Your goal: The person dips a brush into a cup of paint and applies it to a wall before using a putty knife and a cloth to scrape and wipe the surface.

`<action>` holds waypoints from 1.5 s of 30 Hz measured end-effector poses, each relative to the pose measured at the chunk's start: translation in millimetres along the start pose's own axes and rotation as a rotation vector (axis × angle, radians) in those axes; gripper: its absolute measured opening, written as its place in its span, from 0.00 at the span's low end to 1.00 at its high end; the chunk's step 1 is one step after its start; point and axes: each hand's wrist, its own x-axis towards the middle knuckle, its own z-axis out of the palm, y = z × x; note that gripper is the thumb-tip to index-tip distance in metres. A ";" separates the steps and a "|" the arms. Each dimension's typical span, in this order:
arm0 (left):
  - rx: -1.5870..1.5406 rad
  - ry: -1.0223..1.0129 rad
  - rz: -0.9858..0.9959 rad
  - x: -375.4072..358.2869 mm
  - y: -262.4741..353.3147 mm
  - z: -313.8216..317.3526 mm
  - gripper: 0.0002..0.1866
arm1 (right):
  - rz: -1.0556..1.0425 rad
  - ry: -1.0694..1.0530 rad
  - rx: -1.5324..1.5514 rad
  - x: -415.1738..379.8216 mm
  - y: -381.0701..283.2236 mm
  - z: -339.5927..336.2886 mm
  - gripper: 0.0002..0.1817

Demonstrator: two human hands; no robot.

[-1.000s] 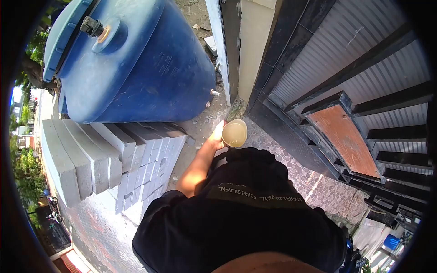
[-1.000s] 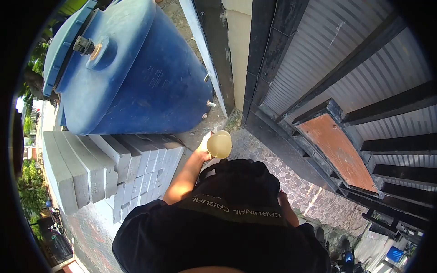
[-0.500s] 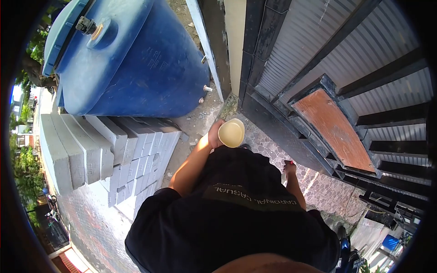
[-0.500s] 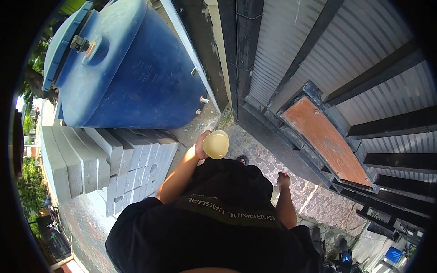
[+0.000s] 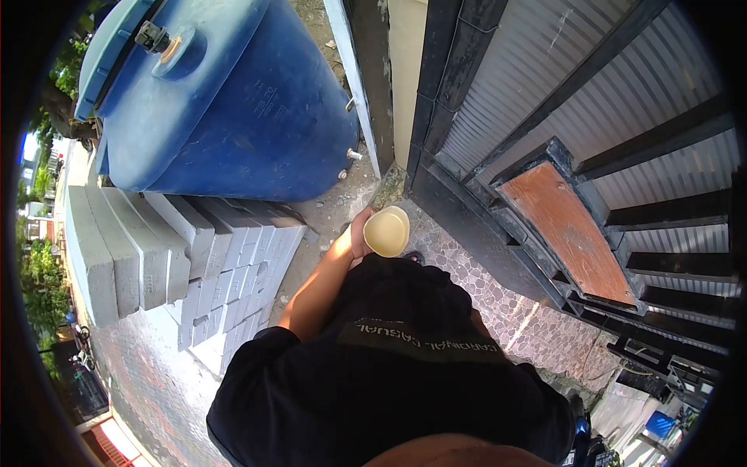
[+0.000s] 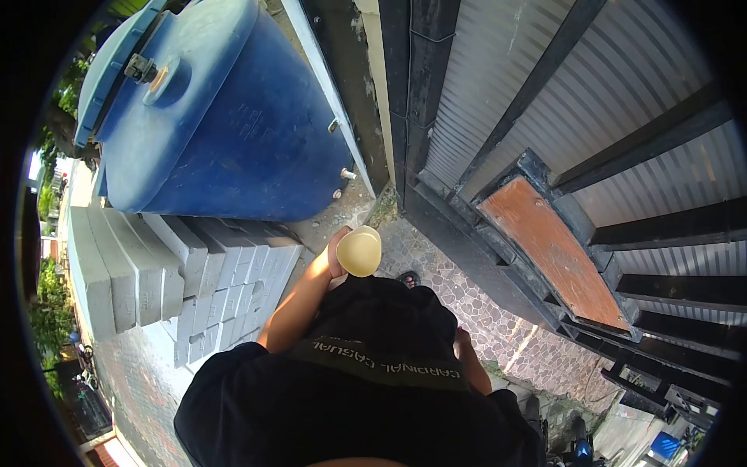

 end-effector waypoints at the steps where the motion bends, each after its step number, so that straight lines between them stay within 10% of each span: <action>1: 0.010 0.021 -0.004 0.0 1.1 -0.6 0.22 | -0.053 -0.008 -0.126 -0.9 -1.8 -0.3 0.18; 5: -0.003 -0.007 -0.032 8.7 7.4 -6.6 0.22 | -0.246 -0.042 -0.614 -18.0 -6.6 2.9 0.21; 7: 0.034 -0.046 -0.021 6.8 18.0 6.3 0.22 | 0.019 0.134 0.210 -25.0 -28.8 -16.1 0.19; 16: 0.115 -0.010 -0.075 52.3 18.6 8.9 0.19 | 0.238 0.541 0.539 -13.5 -50.8 -56.7 0.26; 24: 0.062 -0.130 -0.132 59.4 20.0 21.7 0.28 | 0.061 0.673 1.657 -143.4 -152.3 -175.7 0.31; 37: 0.139 -0.179 -0.268 86.7 2.8 64.2 0.27 | -0.450 0.288 2.461 -218.5 -212.7 -213.7 0.11; 45: 0.214 -0.087 -0.280 71.6 -3.4 72.2 0.31 | -0.411 0.332 2.184 -217.6 -228.4 -202.8 0.10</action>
